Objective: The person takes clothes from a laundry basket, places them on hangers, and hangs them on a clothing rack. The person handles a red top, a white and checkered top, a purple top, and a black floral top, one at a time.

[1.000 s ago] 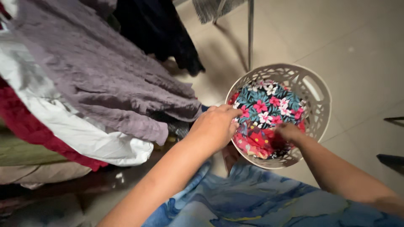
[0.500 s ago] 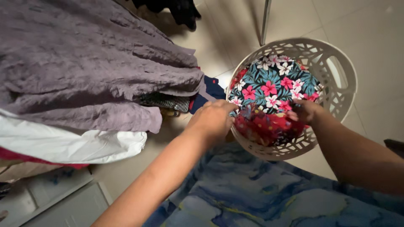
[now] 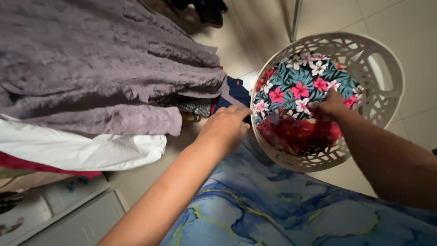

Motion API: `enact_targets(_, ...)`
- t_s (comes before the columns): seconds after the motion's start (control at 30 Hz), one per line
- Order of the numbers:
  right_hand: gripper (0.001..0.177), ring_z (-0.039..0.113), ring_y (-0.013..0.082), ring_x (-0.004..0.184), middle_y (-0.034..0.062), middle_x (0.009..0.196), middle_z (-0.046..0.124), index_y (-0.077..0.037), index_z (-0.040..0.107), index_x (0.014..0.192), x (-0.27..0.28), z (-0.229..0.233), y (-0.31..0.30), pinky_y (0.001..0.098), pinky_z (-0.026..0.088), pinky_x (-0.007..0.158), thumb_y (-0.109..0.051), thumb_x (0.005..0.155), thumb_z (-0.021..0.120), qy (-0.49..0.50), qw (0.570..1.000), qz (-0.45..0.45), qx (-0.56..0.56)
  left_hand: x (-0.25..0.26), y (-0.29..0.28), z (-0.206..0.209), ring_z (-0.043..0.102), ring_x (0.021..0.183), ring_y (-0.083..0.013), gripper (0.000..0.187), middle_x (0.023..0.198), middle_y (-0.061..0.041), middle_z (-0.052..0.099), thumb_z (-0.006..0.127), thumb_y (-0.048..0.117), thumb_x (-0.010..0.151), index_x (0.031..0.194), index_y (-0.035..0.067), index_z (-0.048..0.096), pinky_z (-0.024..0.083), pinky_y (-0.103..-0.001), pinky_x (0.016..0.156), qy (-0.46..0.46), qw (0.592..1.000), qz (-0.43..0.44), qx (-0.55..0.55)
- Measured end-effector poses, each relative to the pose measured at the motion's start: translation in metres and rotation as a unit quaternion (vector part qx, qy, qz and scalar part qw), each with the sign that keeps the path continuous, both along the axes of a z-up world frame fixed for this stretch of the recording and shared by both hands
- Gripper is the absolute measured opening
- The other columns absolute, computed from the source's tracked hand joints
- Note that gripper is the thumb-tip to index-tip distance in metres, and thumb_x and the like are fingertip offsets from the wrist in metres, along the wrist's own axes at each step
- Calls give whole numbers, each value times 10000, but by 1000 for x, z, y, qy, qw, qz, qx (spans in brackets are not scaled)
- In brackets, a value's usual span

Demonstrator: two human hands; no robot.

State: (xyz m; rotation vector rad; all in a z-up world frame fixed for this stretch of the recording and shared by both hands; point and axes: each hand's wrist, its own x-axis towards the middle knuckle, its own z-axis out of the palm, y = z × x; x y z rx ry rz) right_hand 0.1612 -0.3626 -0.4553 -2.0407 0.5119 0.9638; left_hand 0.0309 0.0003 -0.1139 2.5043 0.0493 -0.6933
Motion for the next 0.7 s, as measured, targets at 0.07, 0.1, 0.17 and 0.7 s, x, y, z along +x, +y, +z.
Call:
enact_targets(0.07,384,709,263,704,185,909,772,-4,701,1068,-2,-12,-4,412,562,617,-273,855,872,-15,987,150,-57,-6,-2,-6,581,1212,-354,421,1331,-114,632,598,213,928,1346,185,628,454,-444,1052,31,999,6,11)
enact_targets(0.1,309,727,242,725,163,928,798,-35,761,1033,-6,-18,0,386,575,661,-301,888,818,-31,973,218,-75,-9,-4,-8,578,1212,-357,431,1335,-119,626,607,217,918,1347,177,620,450,-449,1047,23,1000,8,6)
enact_targets(0.17,283,720,248,758,139,956,794,-90,799,1014,-18,-22,9,390,572,710,-350,925,729,-57,931,341,-121,-12,-7,-14,573,1212,-362,454,1343,-129,615,624,224,899,1349,163,606,440,-460,1038,1,1000,9,-6)
enact_targets(0.7,239,595,100,716,32,825,682,21,746,1004,-104,349,119,251,470,631,-141,865,639,102,852,198,474,-9,-12,-20,469,1288,-421,1073,1563,-217,396,826,131,683,1598,142,266,405,-439,1049,-11,995,-25,-92)
